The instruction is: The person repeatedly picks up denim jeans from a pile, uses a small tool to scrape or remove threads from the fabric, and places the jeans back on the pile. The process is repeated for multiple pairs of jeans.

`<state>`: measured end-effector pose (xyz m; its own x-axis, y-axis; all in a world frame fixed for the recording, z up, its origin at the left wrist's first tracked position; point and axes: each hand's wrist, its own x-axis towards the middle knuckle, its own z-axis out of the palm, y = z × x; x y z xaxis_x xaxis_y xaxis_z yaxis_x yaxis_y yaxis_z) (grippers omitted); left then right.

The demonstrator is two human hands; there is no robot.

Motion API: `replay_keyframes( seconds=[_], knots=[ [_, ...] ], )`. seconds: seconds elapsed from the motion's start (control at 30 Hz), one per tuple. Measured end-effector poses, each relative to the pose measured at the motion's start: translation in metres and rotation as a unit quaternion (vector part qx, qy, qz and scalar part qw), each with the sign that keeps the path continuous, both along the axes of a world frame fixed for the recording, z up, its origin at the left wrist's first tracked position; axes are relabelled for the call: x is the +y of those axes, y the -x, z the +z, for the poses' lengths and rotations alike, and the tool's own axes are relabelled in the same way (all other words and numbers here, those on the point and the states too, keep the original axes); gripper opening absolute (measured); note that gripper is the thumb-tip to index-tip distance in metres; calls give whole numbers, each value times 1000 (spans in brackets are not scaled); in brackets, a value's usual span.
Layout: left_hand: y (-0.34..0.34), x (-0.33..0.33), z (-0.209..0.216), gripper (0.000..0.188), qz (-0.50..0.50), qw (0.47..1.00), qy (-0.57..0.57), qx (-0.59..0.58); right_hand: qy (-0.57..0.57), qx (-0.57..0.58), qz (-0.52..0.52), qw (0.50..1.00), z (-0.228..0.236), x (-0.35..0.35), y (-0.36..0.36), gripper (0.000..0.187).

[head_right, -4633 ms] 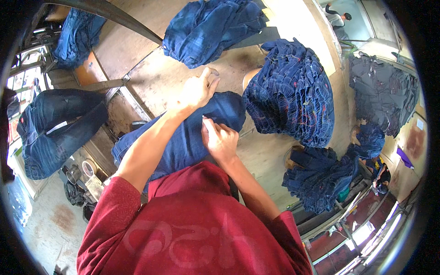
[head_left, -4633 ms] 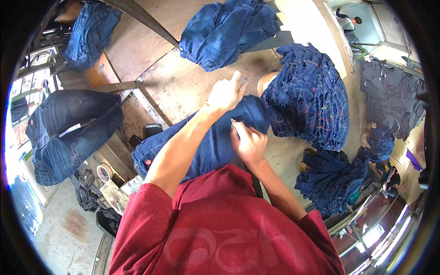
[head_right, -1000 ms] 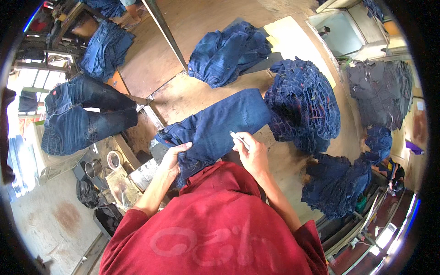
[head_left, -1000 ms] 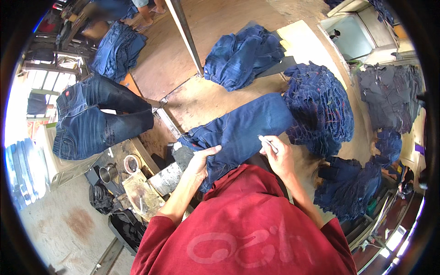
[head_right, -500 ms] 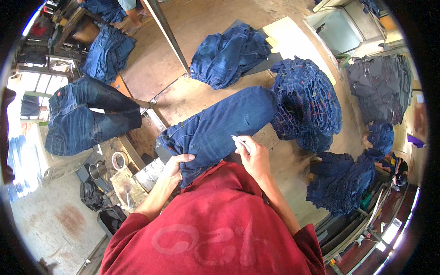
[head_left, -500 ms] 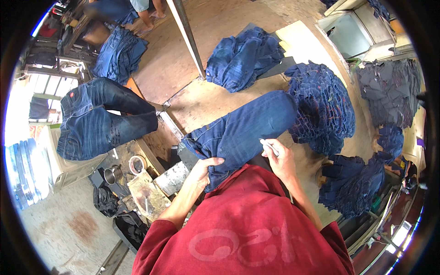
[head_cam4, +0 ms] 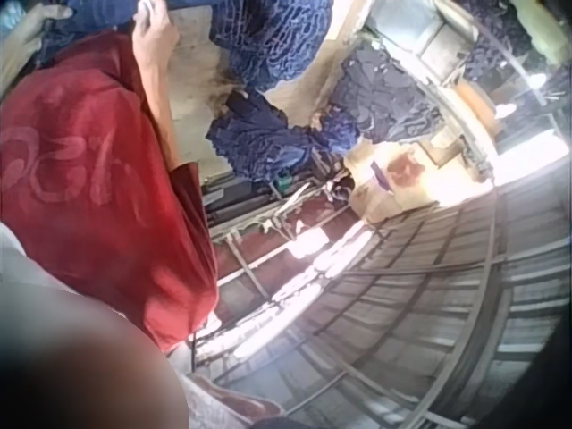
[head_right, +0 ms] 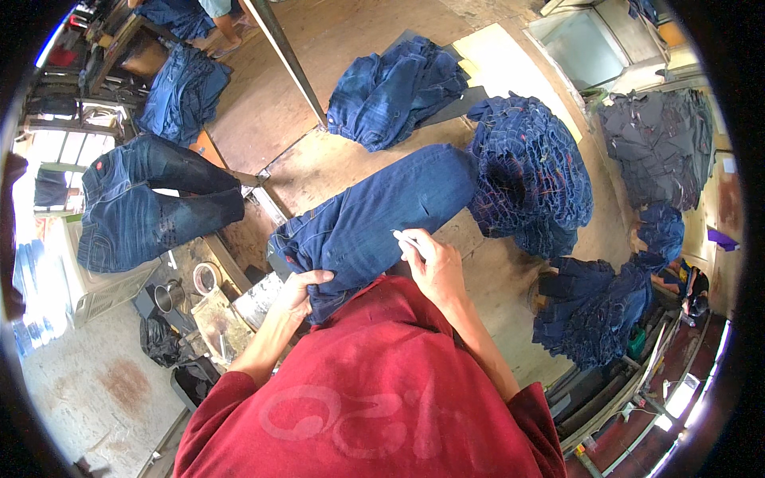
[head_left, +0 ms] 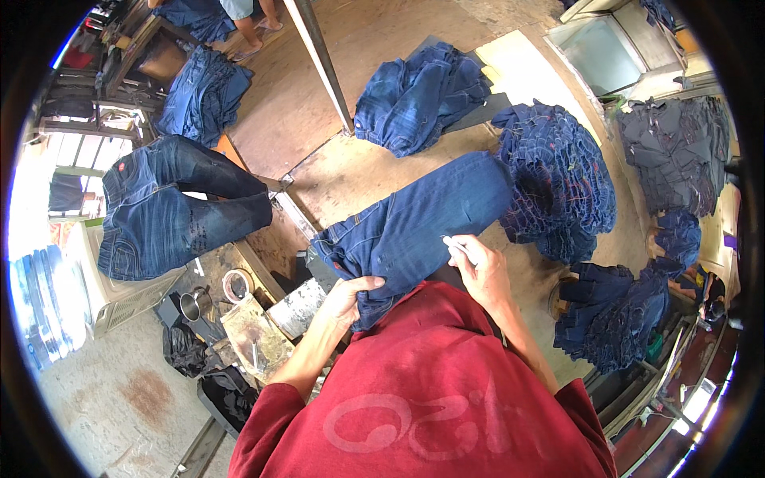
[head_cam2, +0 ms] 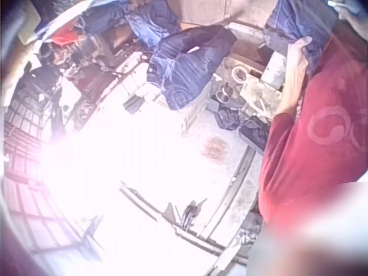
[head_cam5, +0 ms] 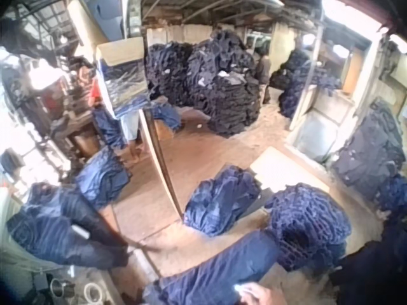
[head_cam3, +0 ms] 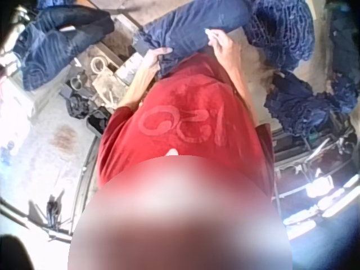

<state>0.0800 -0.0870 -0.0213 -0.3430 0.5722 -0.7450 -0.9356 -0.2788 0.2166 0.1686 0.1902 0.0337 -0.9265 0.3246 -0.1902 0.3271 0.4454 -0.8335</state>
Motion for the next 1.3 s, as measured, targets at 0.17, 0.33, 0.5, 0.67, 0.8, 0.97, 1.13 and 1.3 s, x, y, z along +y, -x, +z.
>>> replay_keyframes(
  seconds=[0.17,0.33,0.5,0.67,0.8,0.97,1.13,1.3],
  knots=[
    [-2,0,0,47,6,1000,-15,11,-20,27,5,999,-1,0,1,16],
    [-2,-3,-2,45,0,998,-48,-40,-21,35,4,999,-3,0,-1,15],
    [-4,-5,-3,45,-13,1000,1,-20,-21,24,12,999,-1,-1,-1,15],
    [-5,-2,2,46,8,1000,-13,-8,-29,37,28,998,5,-3,3,15],
    [-5,-4,4,44,12,999,-31,-13,-29,40,38,998,8,-8,6,15],
    [-6,-12,-6,37,-9,1000,-17,-24,-48,55,67,995,13,-18,10,14],
    [-8,-11,-8,32,-12,998,29,-46,-104,102,90,985,23,-26,15,10],
    [-1,-10,5,28,-57,995,86,-2,-156,101,107,977,31,-45,15,2]
  ],
)
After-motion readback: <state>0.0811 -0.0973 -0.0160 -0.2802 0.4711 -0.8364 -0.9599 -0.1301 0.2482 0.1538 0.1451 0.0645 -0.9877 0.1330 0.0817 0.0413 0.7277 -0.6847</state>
